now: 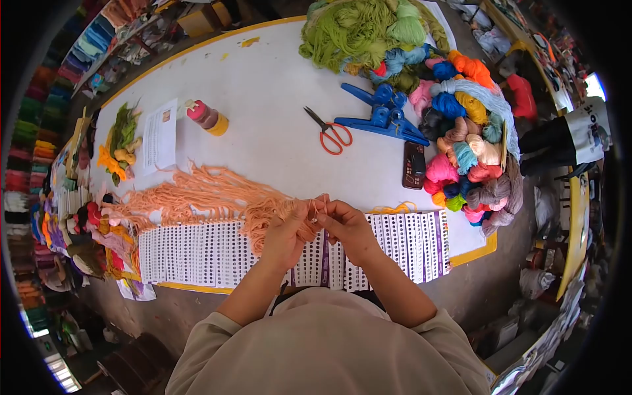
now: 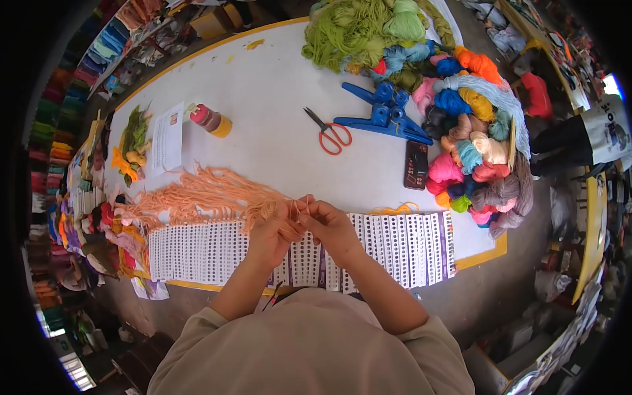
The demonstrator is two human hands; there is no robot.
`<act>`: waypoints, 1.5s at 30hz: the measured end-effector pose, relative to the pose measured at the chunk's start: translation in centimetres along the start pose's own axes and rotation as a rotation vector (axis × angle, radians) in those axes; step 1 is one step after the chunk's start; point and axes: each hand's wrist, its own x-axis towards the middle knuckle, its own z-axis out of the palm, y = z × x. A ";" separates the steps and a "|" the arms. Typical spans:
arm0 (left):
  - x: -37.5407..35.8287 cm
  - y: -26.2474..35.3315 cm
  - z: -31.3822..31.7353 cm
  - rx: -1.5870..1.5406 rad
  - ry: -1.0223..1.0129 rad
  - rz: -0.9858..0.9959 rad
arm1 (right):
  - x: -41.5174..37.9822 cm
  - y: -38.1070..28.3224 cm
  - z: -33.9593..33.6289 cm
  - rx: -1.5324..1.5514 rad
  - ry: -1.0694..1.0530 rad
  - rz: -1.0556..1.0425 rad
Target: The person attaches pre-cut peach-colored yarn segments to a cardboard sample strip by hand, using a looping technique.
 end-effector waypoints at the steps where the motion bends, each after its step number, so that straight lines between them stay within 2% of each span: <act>1: 0.0 -0.1 0.0 -0.001 -0.003 0.001 | 0.0 0.1 0.0 0.009 0.001 -0.013; 8: 0.2 -0.4 0.4 -0.008 -0.008 -0.013 | -0.3 -0.4 0.1 0.153 0.078 0.008; 10: 0.1 -0.5 0.7 0.019 0.007 -0.031 | -0.3 -0.5 0.3 -0.017 0.093 -0.009; 17: 0.2 -1.0 0.5 0.202 0.004 -0.056 | 0.2 0.9 -0.3 -0.016 0.007 -0.071; 20: 0.5 -0.8 1.0 0.260 0.073 0.011 | -0.1 0.1 0.0 0.051 0.050 -0.031; 22: 0.7 -0.2 0.9 0.331 0.092 0.024 | -0.9 -0.7 -0.5 0.287 -0.063 0.161; 23: 0.8 0.1 0.5 0.402 0.108 0.039 | -1.4 -1.0 -1.0 0.222 -0.052 0.165; 24: 0.8 0.8 -0.5 0.290 0.143 -0.010 | -1.9 -1.2 -1.7 0.158 -0.040 0.172; 25: 0.8 1.7 -1.9 0.176 0.179 -0.059 | -2.1 -0.4 -3.0 0.071 0.079 0.045; 26: 0.7 2.6 -3.0 0.062 0.295 -0.013 | -2.3 -0.2 -4.8 -0.056 0.263 -0.051; 27: 0.5 3.6 -6.0 -0.007 0.329 0.025 | -2.0 1.3 -7.6 -0.053 0.425 -0.267; 28: 0.1 4.7 -9.9 -0.075 0.363 0.061 | -2.5 2.6 -11.5 -0.099 0.566 -0.328; 29: -0.3 6.2 -13.1 -0.093 0.410 0.066 | -3.2 1.3 -12.7 -0.062 0.675 -0.401; 30: -0.8 7.8 -16.6 -0.113 0.456 0.073 | -4.2 1.4 -15.5 0.194 0.717 -0.357; 31: -1.6 9.2 -21.1 -0.173 0.511 0.101 | -6.0 2.0 -19.6 0.473 0.538 -0.379; 32: -2.7 10.5 -25.0 -0.283 0.527 0.122 | -7.5 4.4 -25.1 0.593 0.451 -0.414; 33: -4.0 12.6 -29.3 -0.228 0.580 0.122 | -9.0 5.3 -29.1 0.656 0.391 -0.468; 34: -5.1 14.4 -31.2 -0.193 0.785 0.202 | -10.8 4.6 -31.1 0.550 0.641 -0.419; 35: -6.4 16.4 -34.7 -0.107 0.918 0.216 | -12.8 5.2 -36.0 0.444 0.632 -0.449; 36: -7.6 17.9 -35.8 -0.122 1.035 0.337 | -13.9 2.0 -35.0 0.435 1.006 -0.426; 37: -9.5 19.6 -39.1 -0.177 0.988 0.361 | -15.9 0.7 -37.0 0.332 1.172 -0.464; 38: -10.6 20.6 -41.6 -0.233 0.939 0.386 | -19.2 1.8 -43.5 0.215 1.247 -0.473; 39: -10.0 20.7 -39.1 -0.169 1.005 0.509 | -21.1 1.3 -46.1 0.167 1.482 -0.420; 40: -9.5 19.9 -38.2 -0.155 0.772 0.421 | -20.3 1.4 -45.4 0.164 1.485 -0.412; 41: -9.0 18.8 -37.1 -0.142 0.543 0.331 | -18.3 1.6 -43.5 -0.044 1.444 -0.523; 42: -6.3 15.6 -28.0 -0.143 0.550 0.325 | -15.9 1.7 -40.7 -0.251 1.389 -0.631; 43: -1.4 12.0 -17.5 0.017 1.056 0.268 | -12.6 0.8 -34.1 -0.155 1.234 -0.445; 44: -2.5 8.7 -25.2 -0.182 0.278 -0.104 | -11.2 7.1 -38.5 -0.462 0.925 -0.348; 45: -0.1 5.6 -20.8 -0.162 0.365 -0.260 | -7.1 8.5 -35.3 -0.807 0.729 -0.224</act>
